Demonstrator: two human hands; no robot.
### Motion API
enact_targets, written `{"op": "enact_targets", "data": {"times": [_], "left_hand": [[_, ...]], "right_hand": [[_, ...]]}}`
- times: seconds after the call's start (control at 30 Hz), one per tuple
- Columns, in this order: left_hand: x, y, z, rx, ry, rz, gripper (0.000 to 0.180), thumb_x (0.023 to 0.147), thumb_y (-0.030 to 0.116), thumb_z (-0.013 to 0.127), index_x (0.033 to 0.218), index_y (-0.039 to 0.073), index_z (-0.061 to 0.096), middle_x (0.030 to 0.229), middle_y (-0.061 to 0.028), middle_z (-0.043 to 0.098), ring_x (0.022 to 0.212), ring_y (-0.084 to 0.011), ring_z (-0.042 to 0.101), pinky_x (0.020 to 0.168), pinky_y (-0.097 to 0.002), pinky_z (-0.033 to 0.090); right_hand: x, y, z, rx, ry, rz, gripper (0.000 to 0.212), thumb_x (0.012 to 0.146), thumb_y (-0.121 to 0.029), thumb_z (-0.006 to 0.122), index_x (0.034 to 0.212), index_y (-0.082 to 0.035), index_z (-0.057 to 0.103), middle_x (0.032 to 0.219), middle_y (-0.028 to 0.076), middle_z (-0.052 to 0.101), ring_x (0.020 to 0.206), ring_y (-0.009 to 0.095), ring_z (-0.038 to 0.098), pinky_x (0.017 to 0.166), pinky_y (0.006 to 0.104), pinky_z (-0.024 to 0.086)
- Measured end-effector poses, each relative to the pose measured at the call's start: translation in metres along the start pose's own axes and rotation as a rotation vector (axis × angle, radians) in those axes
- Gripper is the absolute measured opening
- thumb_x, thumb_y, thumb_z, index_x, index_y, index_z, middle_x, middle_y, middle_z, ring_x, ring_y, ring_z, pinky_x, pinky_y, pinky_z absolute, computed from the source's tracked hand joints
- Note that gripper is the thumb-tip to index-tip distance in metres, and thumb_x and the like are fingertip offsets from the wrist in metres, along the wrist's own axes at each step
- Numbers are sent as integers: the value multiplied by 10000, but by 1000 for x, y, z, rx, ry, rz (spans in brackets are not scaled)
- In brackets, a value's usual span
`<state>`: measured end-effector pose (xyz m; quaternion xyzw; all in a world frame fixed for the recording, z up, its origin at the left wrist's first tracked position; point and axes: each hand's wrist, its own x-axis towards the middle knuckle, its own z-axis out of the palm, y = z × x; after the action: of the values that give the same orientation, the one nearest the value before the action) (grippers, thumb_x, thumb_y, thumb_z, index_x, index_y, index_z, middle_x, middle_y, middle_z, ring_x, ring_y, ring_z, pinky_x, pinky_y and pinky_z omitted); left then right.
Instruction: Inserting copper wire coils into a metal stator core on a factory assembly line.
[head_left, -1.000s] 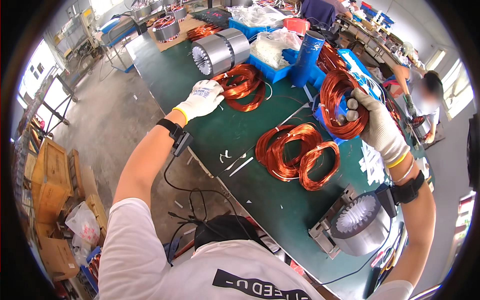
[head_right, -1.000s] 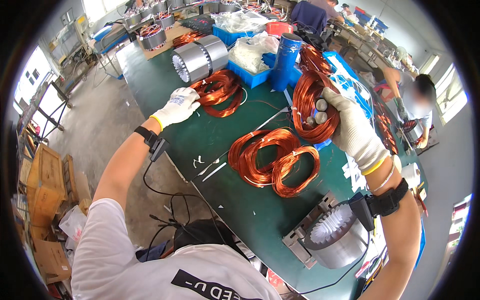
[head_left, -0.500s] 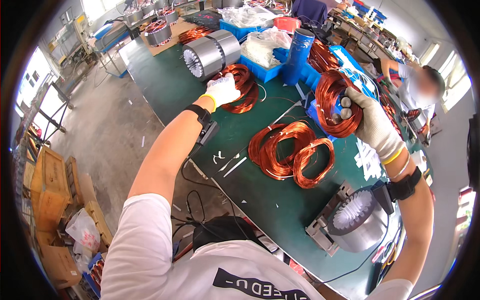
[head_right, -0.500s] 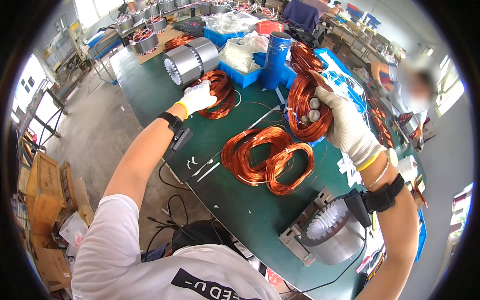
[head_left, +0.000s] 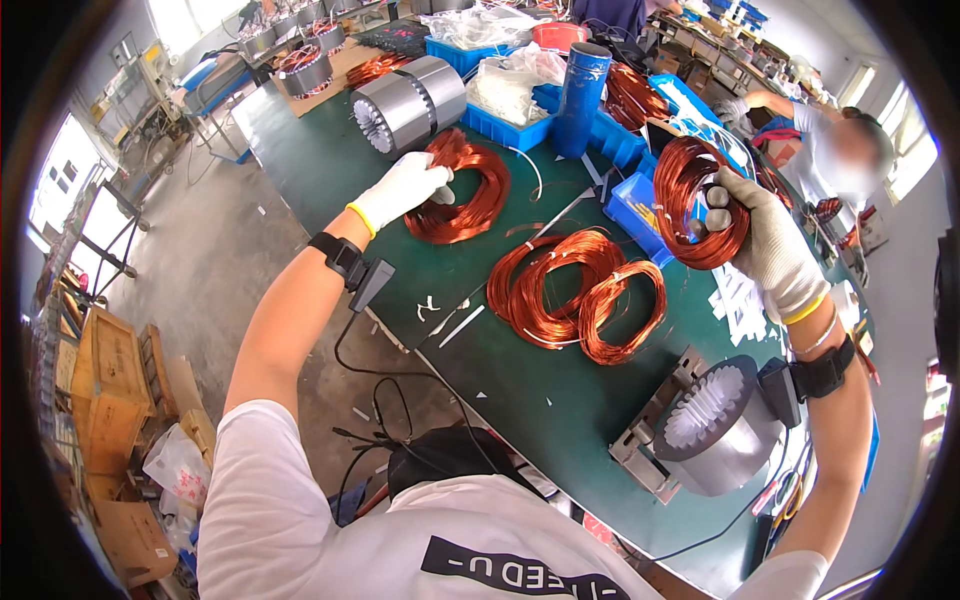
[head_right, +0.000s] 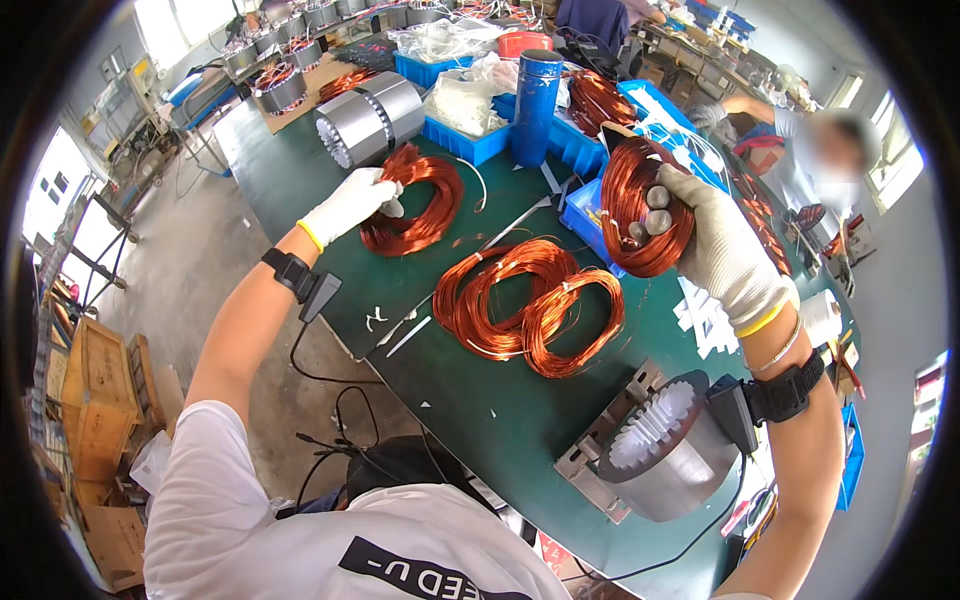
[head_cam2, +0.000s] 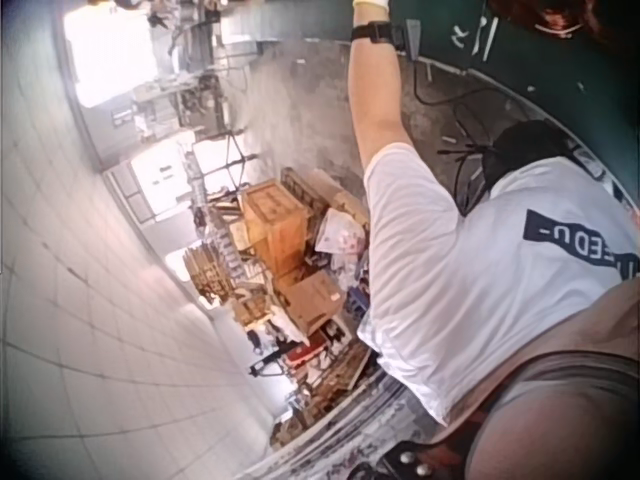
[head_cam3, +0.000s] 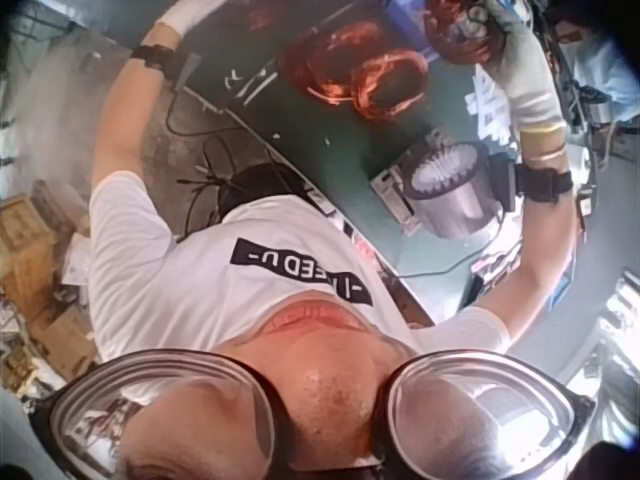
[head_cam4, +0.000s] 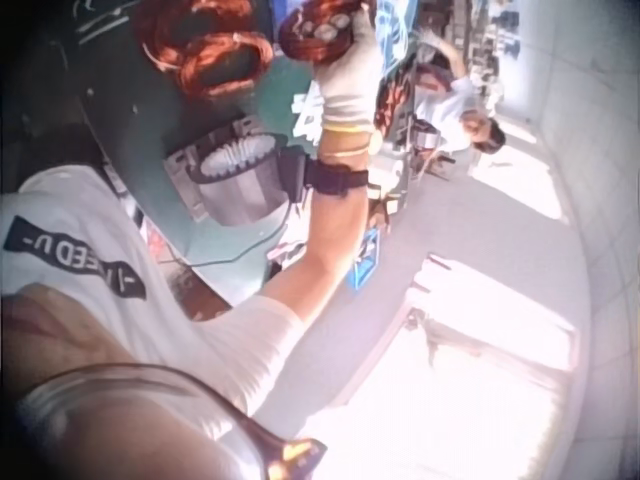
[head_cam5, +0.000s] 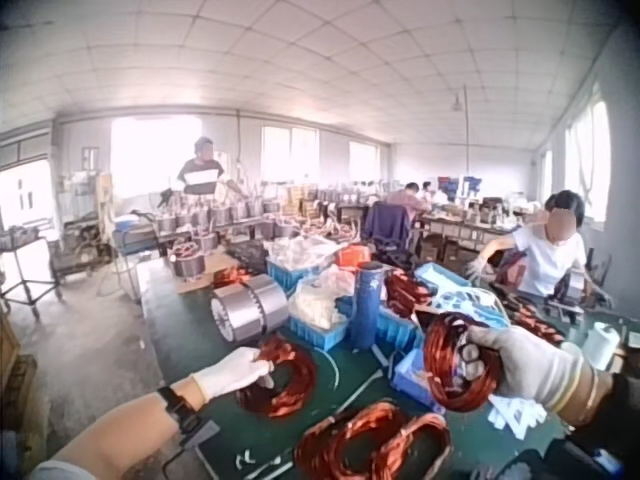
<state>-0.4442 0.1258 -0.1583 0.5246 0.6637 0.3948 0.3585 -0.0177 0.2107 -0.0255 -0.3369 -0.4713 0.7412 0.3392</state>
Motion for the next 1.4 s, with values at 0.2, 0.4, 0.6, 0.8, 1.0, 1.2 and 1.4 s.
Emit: {"op": "enact_targets", "data": {"times": [0.2, 0.4, 0.6, 0.8, 1.0, 1.2, 1.4], "left_hand": [[-2, -6, -11, -148, 289, 18, 284, 948, 242, 520, 1005, -22, 607, 764, -45, 590, 678, -132, 609, 632, -310, 512], [-27, 35, 1, 55, 457, 225, 256, 970, 227, 517, 995, -12, 606, 804, -65, 637, 656, -140, 615, 601, -302, 511], [-48, 74, -9, -1, 451, 359, 248, 999, 228, 505, 1008, 3, 610, 799, -24, 626, 612, -70, 553, 585, -248, 484], [-54, 116, -26, -443, 250, 461, 216, 993, 199, 520, 1028, 14, 628, 665, 71, 434, 537, -10, 358, 506, -185, 360], [-68, 157, -20, -204, 346, 638, 256, 1026, 195, 453, 1085, 4, 613, 641, 72, 376, 518, -22, 339, 660, -242, 506], [-79, 189, -12, -383, 359, 808, 253, 1011, 192, 475, 1056, -7, 624, 608, 59, 368, 505, -23, 374, 624, -246, 516], [-92, 205, 19, -324, 192, 737, 355, 1051, 252, 432, 1113, -46, 615, 607, 56, 389, 573, -68, 473, 723, -248, 496]], "right_hand": [[-3, -8, 6, -21, 14, -49, 132, 1040, -222, 504, 1043, -91, 511, 787, -32, 546, 601, 94, 552, 739, 391, 574], [-16, -19, -3, 24, 11, -132, 141, 1044, -214, 484, 1023, -75, 500, 786, -12, 537, 599, 108, 532, 737, 389, 542], [-26, -29, -10, 46, -50, -157, 158, 1052, -230, 487, 1065, -73, 499, 771, -55, 463, 579, 56, 439, 746, 321, 512], [-44, -44, -10, 10, -61, -249, 124, 1039, -251, 528, 1032, -135, 483, 746, -76, 451, 561, 32, 416, 678, 296, 513], [-62, -49, -15, 9, 74, -349, 214, 1014, -253, 579, 1004, -40, 598, 632, -88, 334, 460, 21, 303, 579, 238, 483], [-81, -51, -6, 35, 164, -420, 234, 1003, -298, 602, 1022, -65, 610, 641, -99, 371, 468, 4, 321, 559, 165, 438], [-92, -47, 8, 0, 46, -410, 263, 1006, -350, 590, 993, -88, 590, 577, -101, 299, 443, 32, 252, 614, 271, 466]]}}
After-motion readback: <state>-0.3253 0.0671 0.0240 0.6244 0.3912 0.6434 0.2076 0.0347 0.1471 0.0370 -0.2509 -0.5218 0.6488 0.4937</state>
